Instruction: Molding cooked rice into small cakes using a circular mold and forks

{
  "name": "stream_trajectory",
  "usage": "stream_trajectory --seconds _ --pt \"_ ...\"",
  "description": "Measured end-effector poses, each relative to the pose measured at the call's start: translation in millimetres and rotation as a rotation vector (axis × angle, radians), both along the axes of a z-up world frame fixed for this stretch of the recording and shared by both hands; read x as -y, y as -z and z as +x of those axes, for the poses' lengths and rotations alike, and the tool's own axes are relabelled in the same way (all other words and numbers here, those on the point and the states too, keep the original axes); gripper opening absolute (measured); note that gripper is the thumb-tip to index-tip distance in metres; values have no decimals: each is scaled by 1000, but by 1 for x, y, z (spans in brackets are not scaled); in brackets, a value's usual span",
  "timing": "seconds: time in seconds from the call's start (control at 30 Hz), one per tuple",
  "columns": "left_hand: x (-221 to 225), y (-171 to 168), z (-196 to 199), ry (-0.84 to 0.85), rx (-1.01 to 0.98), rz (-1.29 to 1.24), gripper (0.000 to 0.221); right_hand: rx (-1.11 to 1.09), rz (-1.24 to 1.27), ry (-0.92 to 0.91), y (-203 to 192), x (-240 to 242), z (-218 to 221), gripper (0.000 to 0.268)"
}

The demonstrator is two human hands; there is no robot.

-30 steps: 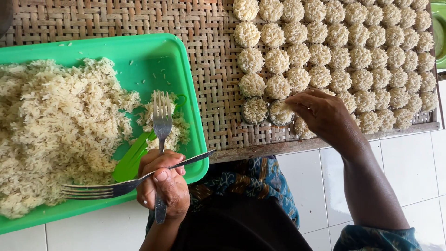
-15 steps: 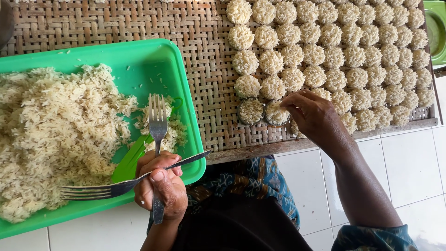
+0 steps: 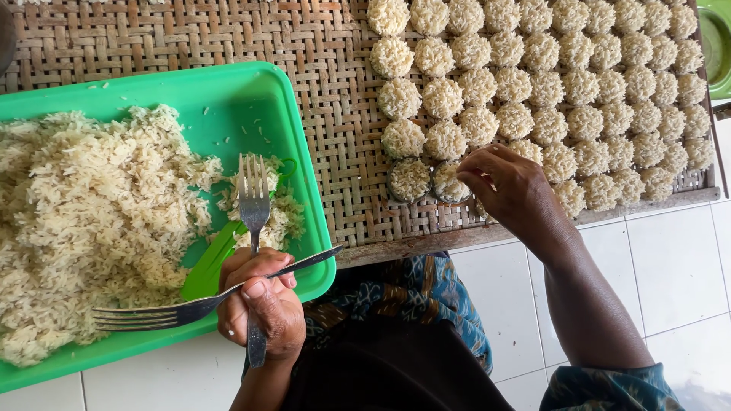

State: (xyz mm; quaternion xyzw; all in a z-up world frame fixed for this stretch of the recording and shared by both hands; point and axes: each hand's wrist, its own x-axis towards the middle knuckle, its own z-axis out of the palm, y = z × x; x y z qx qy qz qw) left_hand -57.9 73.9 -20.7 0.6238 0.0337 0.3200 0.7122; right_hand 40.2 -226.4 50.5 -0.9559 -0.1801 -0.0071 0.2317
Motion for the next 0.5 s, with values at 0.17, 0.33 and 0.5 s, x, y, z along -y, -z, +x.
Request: stream_trajectory --seconds 0.17,0.33,0.5 --pt "0 -1 0 5 1 12 30 -10 5 13 0 -1 0 6" --pt "0 -2 1 -7 -3 29 30 -10 18 10 -1 -2 0 6" --pt "0 -2 2 18 16 6 30 -12 19 9 2 -1 0 6"
